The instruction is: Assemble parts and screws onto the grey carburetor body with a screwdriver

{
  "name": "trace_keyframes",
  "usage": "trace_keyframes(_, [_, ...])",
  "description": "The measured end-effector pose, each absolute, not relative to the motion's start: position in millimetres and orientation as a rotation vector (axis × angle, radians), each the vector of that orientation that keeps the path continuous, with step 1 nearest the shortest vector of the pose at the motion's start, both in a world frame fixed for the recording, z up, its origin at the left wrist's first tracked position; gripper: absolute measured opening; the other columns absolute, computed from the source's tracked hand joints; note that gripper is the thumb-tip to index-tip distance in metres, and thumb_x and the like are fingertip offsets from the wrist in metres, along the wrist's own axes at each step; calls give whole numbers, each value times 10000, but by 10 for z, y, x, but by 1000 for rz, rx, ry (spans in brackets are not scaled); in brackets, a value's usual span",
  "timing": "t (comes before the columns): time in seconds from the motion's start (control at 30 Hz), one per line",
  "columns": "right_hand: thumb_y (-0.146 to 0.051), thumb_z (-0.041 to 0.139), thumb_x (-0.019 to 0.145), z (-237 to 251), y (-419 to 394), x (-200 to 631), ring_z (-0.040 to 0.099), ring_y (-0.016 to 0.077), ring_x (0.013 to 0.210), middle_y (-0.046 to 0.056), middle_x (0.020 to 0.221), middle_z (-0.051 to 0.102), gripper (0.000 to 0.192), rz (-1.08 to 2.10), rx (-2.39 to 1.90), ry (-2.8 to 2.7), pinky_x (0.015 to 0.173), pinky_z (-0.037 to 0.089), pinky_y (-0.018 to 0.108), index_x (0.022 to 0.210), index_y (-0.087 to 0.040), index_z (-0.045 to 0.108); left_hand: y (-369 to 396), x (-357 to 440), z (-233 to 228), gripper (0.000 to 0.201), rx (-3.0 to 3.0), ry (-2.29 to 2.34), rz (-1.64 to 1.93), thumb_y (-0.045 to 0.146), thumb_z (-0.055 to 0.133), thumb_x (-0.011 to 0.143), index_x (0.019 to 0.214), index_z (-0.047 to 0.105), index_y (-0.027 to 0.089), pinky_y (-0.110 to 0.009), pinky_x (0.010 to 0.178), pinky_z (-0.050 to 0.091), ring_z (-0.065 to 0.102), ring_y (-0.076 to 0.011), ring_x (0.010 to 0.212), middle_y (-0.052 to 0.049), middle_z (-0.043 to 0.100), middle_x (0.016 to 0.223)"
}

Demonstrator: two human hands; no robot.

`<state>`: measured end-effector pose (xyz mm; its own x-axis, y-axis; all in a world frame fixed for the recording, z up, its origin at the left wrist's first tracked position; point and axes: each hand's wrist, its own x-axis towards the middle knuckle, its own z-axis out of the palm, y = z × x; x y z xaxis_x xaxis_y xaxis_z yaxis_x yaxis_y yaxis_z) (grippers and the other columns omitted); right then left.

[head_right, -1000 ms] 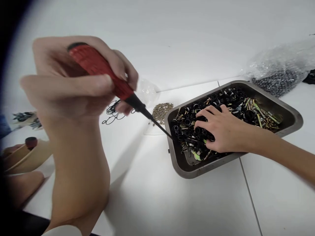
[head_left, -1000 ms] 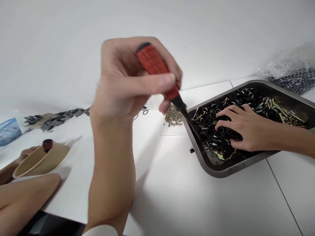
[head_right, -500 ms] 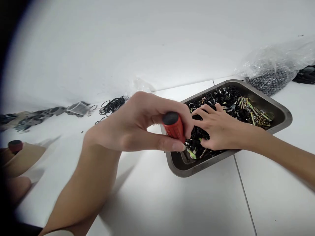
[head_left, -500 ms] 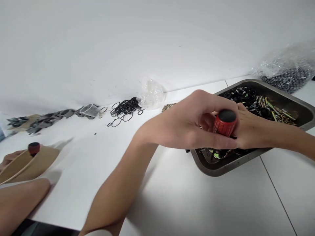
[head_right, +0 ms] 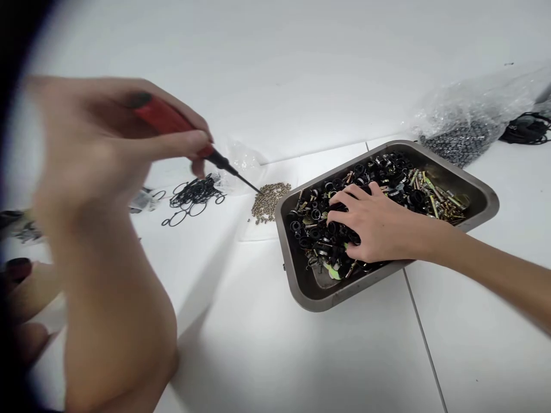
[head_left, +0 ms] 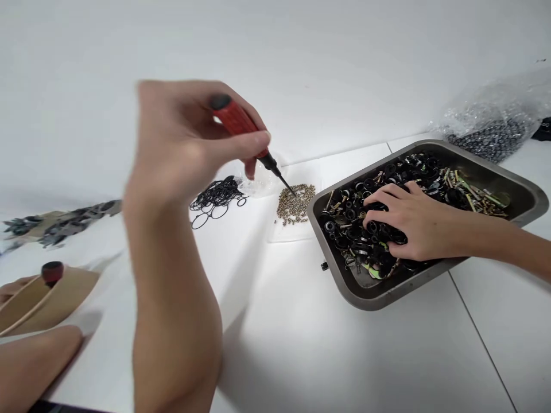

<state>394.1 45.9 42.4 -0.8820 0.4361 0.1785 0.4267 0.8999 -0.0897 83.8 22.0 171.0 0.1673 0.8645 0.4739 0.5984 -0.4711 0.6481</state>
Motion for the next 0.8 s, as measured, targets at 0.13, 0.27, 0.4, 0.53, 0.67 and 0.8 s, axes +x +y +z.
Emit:
trace_keyframes(0.13, [-381,557,885,431,456,3936,503,414,1228,184,1382,613,441,75,-657,-2876,986,387,644,1279,-229,684,466,773,1526,109,2008,1556,1040,160,791,713,678,688,165,-337,477,449,574,-144,443,-18,624,587])
trace_keyframes(0.27, [-383,547,890,437,452,3933,504,415,1225,194,1384,610,446,75,-647,-2875,983,391,643,1281,-214,680,529,687,1456,104,1983,1602,1046,142,776,734,705,677,145,-305,484,467,571,-110,448,-8,635,618])
trace_keyframes(0.4, [-377,560,881,439,450,3935,502,413,1230,183,1377,612,447,64,-649,-2865,988,386,646,1283,-225,683,491,657,1499,90,2052,1450,1066,150,772,794,736,705,165,-278,479,482,535,-69,487,14,644,617])
trace_keyframes(0.53, [-390,564,892,450,453,3936,507,394,1211,182,1363,625,433,50,-630,-2867,965,412,625,1276,-228,680,364,793,1603,98,2110,1144,1267,148,834,749,755,752,200,-308,396,472,544,-105,507,7,661,633])
trace_keyframes(0.67, [-539,559,920,458,458,3930,493,407,1238,192,1393,609,487,68,-644,-2879,984,403,652,1272,-225,681,163,1046,1730,198,2065,1009,1279,356,888,736,757,739,228,-353,353,452,558,-141,554,-2,698,737])
trace_keyframes(0.8, [-786,564,842,451,448,3930,447,459,1310,214,1462,548,744,127,-683,-2913,1016,368,724,1309,-215,661,65,1193,1760,311,2075,852,1133,396,924,718,815,738,166,-328,361,465,592,-138,556,-25,699,763])
